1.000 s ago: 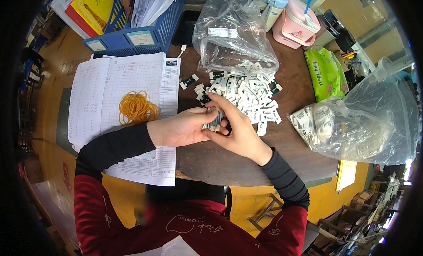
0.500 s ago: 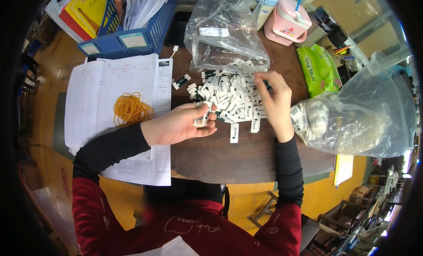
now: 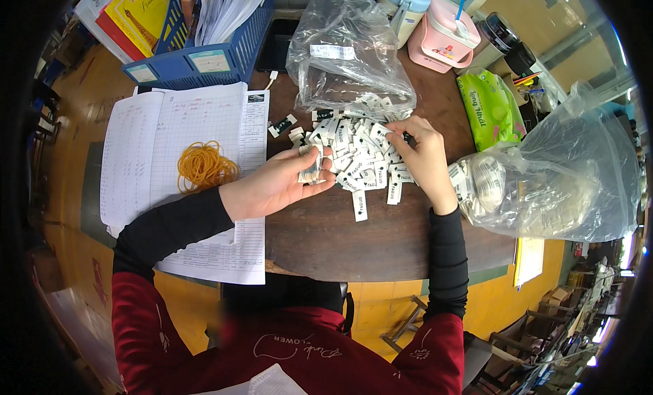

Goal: The person sits at a table and sorts small white tags with green text into neat stacks. They repeatedly pick up tags from a pile, align them, and place them into growing stacks. A notebook and rubber bands are visible on the table.

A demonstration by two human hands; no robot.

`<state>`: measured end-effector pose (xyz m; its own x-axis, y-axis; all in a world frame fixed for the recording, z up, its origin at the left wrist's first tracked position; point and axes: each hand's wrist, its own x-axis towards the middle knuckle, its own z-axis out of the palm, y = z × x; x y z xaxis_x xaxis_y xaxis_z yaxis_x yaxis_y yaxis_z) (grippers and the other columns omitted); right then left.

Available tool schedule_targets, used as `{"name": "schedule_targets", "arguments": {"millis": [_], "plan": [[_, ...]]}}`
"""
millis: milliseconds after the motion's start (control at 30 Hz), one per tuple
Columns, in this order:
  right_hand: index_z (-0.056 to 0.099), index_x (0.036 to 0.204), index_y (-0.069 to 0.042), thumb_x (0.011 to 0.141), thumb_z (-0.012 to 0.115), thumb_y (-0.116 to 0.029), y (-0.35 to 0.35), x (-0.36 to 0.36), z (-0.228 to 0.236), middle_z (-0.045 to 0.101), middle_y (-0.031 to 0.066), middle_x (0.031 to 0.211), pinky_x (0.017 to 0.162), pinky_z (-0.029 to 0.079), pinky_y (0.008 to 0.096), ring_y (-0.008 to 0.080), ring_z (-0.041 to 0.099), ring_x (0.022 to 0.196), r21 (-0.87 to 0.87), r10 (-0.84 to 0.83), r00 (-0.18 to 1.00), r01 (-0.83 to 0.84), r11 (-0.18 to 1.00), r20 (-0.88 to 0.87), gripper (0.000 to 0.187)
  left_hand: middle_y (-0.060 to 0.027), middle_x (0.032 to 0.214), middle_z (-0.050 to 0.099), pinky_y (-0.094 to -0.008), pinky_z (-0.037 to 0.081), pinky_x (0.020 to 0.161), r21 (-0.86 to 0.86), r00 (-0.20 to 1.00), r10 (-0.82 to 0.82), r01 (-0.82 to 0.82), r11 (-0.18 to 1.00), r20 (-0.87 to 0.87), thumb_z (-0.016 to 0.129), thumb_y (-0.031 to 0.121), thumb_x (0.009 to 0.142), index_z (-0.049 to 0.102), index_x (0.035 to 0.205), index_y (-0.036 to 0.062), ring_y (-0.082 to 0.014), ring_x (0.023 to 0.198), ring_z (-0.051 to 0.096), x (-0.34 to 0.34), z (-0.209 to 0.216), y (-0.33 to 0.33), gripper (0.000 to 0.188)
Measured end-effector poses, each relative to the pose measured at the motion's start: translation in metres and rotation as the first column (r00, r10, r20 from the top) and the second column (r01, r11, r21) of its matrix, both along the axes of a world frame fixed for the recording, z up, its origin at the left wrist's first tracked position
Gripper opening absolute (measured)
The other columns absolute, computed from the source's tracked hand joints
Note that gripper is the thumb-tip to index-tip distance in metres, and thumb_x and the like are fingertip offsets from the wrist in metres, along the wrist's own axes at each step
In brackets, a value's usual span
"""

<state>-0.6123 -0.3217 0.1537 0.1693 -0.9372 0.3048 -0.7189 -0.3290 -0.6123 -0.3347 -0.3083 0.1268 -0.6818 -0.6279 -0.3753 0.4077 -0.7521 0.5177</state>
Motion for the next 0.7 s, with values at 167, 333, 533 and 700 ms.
{"name": "schedule_targets", "arguments": {"millis": [167, 333, 533, 700], "plan": [[0.074, 0.102, 0.004, 0.09, 0.074, -0.003, 0.014, 0.021, 0.003, 0.068, -0.0027, 0.085, 0.07, 0.043, 0.0194, 0.0022, 0.056, 0.076, 0.219, -0.101, 0.856, -0.015, 0.976, 0.507, 0.014, -0.0071, 0.126, 0.055, -0.0373, 0.042, 0.116, -0.307, 0.996, 0.077, -0.062, 0.95, 0.04, 0.045, 0.024, 0.11, 0.049, 0.131, 0.0039, -0.0189, 0.124, 0.056, -0.002, -0.007, -0.001, 0.029], [0.071, 0.112, -0.002, 0.092, 0.071, -0.002, 0.038, 0.06, -0.006, 0.072, -0.0003, 0.092, 0.065, 0.04, 0.018, 0.0018, 0.055, 0.072, 0.395, -0.183, 0.541, -0.306, 0.866, 0.821, 0.02, -0.0048, 0.137, 0.052, -0.0354, 0.038, 0.118, -0.378, 0.998, 0.06, -0.048, 0.925, 0.021, 0.043, 0.022, 0.111, 0.044, 0.141, 0.0067, -0.0159, 0.133, 0.05, -0.004, -0.009, 0.003, 0.034], [0.062, 0.11, -0.007, 0.093, 0.07, -0.001, 0.041, 0.075, -0.01, 0.072, 0.0004, 0.099, 0.059, 0.034, 0.017, 0.0002, 0.049, 0.068, 0.465, -0.271, 0.474, -0.359, 0.809, 0.838, 0.019, -0.002, 0.142, 0.048, -0.0322, 0.04, 0.113, -0.371, 0.99, 0.017, 0.036, 0.928, 0.139, 0.041, 0.02, 0.111, 0.038, 0.149, 0.008, -0.0125, 0.136, 0.045, -0.005, -0.006, 0.005, 0.04], [0.056, 0.109, -0.01, 0.093, 0.07, 0.0, 0.042, 0.076, -0.008, 0.072, 0.002, 0.1, 0.056, 0.033, 0.0171, 0.001, 0.048, 0.065, 0.495, -0.347, 0.382, -0.418, 0.761, 0.857, 0.024, -0.0037, 0.141, 0.051, -0.0323, 0.04, 0.112, -0.458, 0.984, -0.037, 0.115, 0.882, 0.176, 0.04, 0.025, 0.112, 0.046, 0.144, 0.0068, -0.0136, 0.133, 0.047, -0.004, -0.007, 0.005, 0.038]]}}
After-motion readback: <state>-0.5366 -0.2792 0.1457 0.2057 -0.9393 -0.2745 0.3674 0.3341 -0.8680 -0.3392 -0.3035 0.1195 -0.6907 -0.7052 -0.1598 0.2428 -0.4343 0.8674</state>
